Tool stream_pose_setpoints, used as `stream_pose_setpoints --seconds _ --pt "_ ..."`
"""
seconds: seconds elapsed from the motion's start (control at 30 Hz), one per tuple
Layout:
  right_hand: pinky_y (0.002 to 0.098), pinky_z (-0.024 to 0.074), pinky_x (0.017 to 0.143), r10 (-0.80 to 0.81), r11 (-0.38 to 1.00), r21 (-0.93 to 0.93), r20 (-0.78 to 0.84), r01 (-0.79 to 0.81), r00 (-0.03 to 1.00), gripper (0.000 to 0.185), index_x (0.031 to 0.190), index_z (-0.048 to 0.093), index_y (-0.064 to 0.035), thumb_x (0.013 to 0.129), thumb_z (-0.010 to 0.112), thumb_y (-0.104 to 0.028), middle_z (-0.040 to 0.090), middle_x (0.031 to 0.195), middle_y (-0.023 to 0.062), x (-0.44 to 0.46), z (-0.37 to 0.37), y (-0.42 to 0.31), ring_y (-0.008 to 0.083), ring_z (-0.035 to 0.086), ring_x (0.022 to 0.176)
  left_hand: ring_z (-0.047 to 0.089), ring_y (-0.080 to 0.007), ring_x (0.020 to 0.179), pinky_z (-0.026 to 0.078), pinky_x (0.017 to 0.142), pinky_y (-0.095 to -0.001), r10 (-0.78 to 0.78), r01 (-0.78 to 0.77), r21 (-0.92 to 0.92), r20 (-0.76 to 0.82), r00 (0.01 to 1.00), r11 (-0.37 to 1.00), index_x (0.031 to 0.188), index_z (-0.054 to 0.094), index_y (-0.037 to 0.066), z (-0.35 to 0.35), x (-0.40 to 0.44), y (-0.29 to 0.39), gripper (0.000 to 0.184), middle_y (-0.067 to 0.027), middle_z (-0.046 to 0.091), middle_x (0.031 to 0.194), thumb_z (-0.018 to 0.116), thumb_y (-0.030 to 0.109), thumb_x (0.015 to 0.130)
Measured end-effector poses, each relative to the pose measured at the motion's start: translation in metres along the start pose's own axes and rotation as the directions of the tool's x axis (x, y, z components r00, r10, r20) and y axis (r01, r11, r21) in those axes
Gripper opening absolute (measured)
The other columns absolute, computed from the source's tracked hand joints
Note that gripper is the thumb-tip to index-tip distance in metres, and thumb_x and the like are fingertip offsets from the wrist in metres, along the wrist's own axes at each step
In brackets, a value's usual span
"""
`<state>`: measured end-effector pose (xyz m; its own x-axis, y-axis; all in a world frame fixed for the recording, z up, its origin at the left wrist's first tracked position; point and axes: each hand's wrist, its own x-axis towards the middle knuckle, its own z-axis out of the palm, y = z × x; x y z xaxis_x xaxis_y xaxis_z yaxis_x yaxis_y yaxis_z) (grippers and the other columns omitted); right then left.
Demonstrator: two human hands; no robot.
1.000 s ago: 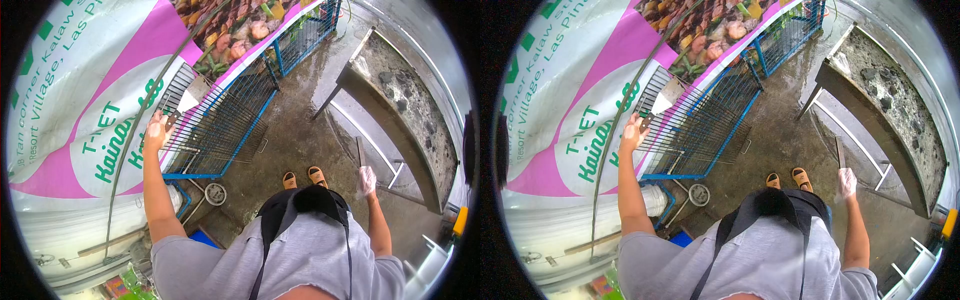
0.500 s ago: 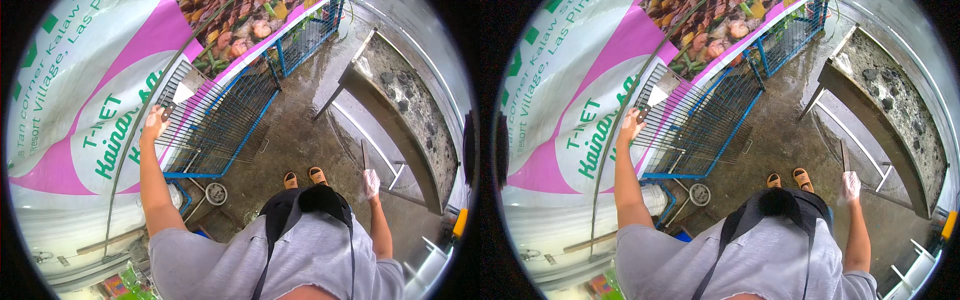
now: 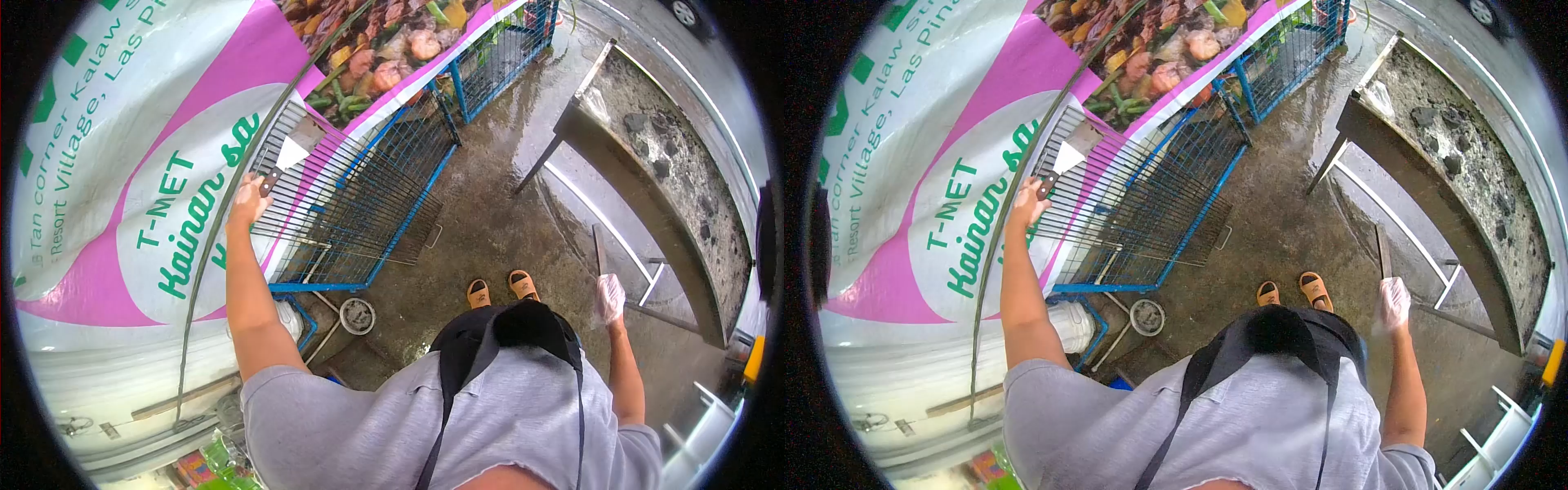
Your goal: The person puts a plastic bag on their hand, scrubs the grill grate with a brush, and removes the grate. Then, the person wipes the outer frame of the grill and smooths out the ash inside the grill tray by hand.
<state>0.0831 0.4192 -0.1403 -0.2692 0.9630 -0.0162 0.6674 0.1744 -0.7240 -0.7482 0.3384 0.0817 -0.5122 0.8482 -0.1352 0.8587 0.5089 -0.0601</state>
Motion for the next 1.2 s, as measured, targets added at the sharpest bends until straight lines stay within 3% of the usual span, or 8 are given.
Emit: stream_pose_setpoints --seconds 0.5,0.53,0.57,0.63,0.7,0.83,1.1,1.2 --pt "0.0290 0.0428 0.066 0.090 0.996 -0.023 0.016 -0.090 0.996 0.021 0.088 0.055 -0.0042 0.092 0.055 -0.025 0.054 0.074 0.0031 0.009 0.000 -0.019 0.0131 0.049 0.071 0.037 -0.0382 0.132 0.033 0.110 -0.0431 0.167 -0.159 0.087 -0.093 0.982 0.983 0.116 0.060 0.007 0.009 -0.003 -0.001 0.048 -0.0213 0.037 0.145 0.073 0.016 0.070" --pt "0.0335 0.0445 0.067 0.348 0.932 0.082 0.082 -0.354 0.934 0.030 0.088 0.055 -0.0033 0.090 0.057 -0.033 0.056 0.075 0.0070 0.010 -0.004 -0.046 0.0176 0.053 0.072 0.039 -0.0365 0.131 0.035 0.108 -0.0421 0.246 -0.234 0.084 -0.165 0.955 0.969 0.118 0.059 0.007 0.020 -0.002 -0.016 0.050 -0.0200 0.038 0.144 0.072 0.013 0.071" --pt "0.0371 0.0454 0.068 0.344 0.938 -0.036 0.019 -0.343 0.939 0.035 0.089 0.055 -0.0025 0.090 0.056 -0.037 0.058 0.076 0.0116 0.010 -0.006 -0.057 0.0222 0.054 0.072 0.045 -0.0327 0.125 0.040 0.100 -0.0385 0.148 -0.162 -0.378 -0.067 0.987 0.912 0.123 0.055 0.006 0.027 -0.002 -0.011 0.049 -0.0171 0.039 0.143 0.069 0.012 0.076" --pt "0.0397 0.0455 0.073 0.370 0.929 -0.014 0.011 -0.370 0.929 0.037 0.092 0.055 -0.0035 0.090 0.054 -0.040 0.058 0.086 0.0165 0.008 -0.012 -0.073 0.0299 0.057 0.081 0.056 -0.0249 0.112 0.050 0.084 -0.0311 -0.057 0.137 -0.989 0.134 0.989 0.058 0.133 0.048 0.006 0.041 -0.001 0.004 0.047 -0.0113 0.042 0.141 0.062 0.011 0.088" --pt "0.0450 0.0442 0.080 0.274 0.961 -0.033 0.011 -0.273 0.962 0.033 0.095 0.056 -0.0062 0.089 0.052 -0.038 0.055 0.092 0.0193 0.007 -0.019 -0.081 0.0377 0.055 0.089 0.054 -0.0233 0.107 0.049 0.080 -0.0322 -0.036 -0.072 -0.847 -0.107 0.994 0.526 0.137 0.042 0.007 0.048 -0.025 0.030 0.050 -0.0110 0.042 0.139 0.057 0.021 0.091" --pt "0.0387 0.0472 0.081 0.014 0.926 -0.375 -0.074 -0.041 0.997 0.023 0.101 0.054 -0.0046 0.094 0.045 -0.025 0.059 0.099 0.0164 0.013 -0.025 -0.055 0.0376 0.056 0.093 0.054 -0.0221 0.103 0.047 0.083 -0.0309 0.406 -0.442 -0.183 -0.207 0.890 0.878 0.129 0.049 0.004 0.105 -0.057 0.056 0.050 -0.0094 0.045 0.134 0.064 0.016 0.083" --pt "0.0340 0.0420 0.097 0.446 0.889 0.336 -0.478 -0.311 0.757 0.033 0.120 0.055 -0.0065 0.095 0.045 -0.026 0.058 0.112 0.0140 0.066 -0.172 0.003 0.0283 0.053 0.111 0.062 -0.0125 0.067 0.047 0.052 -0.0212 0.194 0.059 -0.944 0.127 0.973 0.324 0.116 0.056 0.001 0.098 -0.122 0.319 0.036 -0.0093 0.059 0.104 0.067 0.008 0.083" --pt "0.0310 0.0441 0.091 0.504 0.828 0.097 -0.563 -0.553 0.655 0.029 0.115 0.058 -0.0083 0.097 0.044 -0.026 0.060 0.106 0.0138 0.088 -0.254 0.085 0.0234 0.057 0.105 0.059 -0.0113 0.057 0.041 0.044 -0.0200 0.234 -0.013 -0.976 0.039 0.972 0.217 0.113 0.056 -0.001 0.094 -0.123 0.395 0.031 -0.0102 0.062 0.099 0.064 0.007 0.085"
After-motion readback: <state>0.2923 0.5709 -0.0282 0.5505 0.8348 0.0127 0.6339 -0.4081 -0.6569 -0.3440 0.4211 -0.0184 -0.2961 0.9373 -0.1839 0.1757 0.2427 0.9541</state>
